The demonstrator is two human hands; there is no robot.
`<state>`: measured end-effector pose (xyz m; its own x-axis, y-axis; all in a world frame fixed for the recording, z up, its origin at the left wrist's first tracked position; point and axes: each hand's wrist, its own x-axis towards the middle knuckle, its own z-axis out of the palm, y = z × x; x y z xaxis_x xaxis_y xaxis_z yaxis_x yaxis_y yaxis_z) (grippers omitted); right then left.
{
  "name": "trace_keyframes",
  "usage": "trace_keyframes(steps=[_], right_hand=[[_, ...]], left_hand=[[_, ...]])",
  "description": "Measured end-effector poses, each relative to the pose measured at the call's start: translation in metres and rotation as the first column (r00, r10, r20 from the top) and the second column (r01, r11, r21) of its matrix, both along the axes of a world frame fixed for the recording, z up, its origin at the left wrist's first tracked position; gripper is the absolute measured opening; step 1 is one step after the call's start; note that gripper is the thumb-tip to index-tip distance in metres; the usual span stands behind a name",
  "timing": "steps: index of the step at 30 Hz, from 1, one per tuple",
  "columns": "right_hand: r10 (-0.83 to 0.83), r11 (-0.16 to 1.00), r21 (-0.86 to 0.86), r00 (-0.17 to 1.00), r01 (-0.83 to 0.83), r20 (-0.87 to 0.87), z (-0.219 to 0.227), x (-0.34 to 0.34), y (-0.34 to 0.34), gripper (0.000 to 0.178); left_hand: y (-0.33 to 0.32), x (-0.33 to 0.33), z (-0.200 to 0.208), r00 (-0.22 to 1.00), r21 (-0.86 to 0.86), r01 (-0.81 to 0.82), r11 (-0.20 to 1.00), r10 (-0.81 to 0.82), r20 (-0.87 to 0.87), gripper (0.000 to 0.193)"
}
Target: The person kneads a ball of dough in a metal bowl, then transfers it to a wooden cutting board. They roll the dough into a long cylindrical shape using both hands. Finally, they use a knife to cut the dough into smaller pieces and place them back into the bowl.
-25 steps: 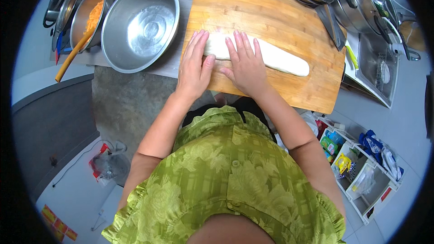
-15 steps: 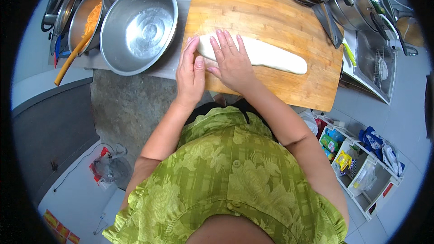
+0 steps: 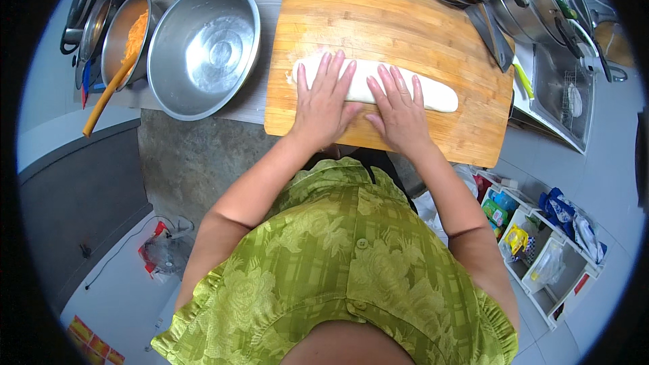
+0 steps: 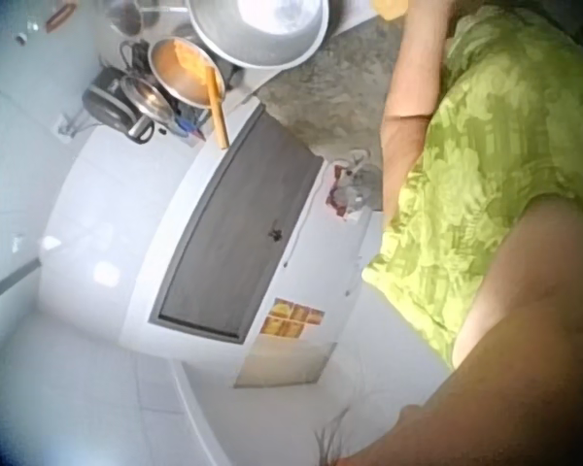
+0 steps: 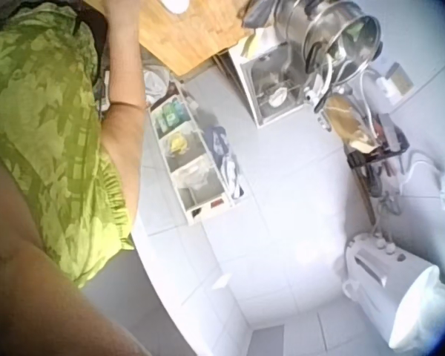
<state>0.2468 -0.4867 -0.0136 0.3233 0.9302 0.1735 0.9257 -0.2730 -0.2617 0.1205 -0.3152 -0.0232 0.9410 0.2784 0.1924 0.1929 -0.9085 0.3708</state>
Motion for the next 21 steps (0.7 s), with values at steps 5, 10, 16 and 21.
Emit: trace_keyframes(steps=[5, 10, 16, 21], right_hand=[[-0.11, 0.987, -0.11, 0.993, 0.115, 0.05, 0.002, 0.011, 0.012, 0.081], [-0.266, 0.959, -0.067, 0.957, 0.275, 0.118, -0.013, 0.022, 0.034, 0.081], [-0.364, 0.931, 0.031, 0.919, 0.364, 0.151, -0.016, 0.107, 0.075, 0.073], [-0.28, 0.96, 0.011, 0.96, 0.28, 0.017, -0.008, 0.149, 0.09, 0.067]], left_hand=[[0.022, 0.038, -0.004, 0.999, 0.173, -0.027, 0.984, 0.035, -0.041, 0.069], [0.042, 0.068, -0.008, 0.987, 0.203, -0.1, 0.974, 0.123, -0.102, 0.064], [0.1, 0.14, -0.019, 0.957, 0.3, -0.29, 0.909, 0.279, 0.08, 0.067], [0.125, 0.156, -0.024, 0.998, 0.279, -0.048, 0.959, 0.037, 0.043, 0.068]])
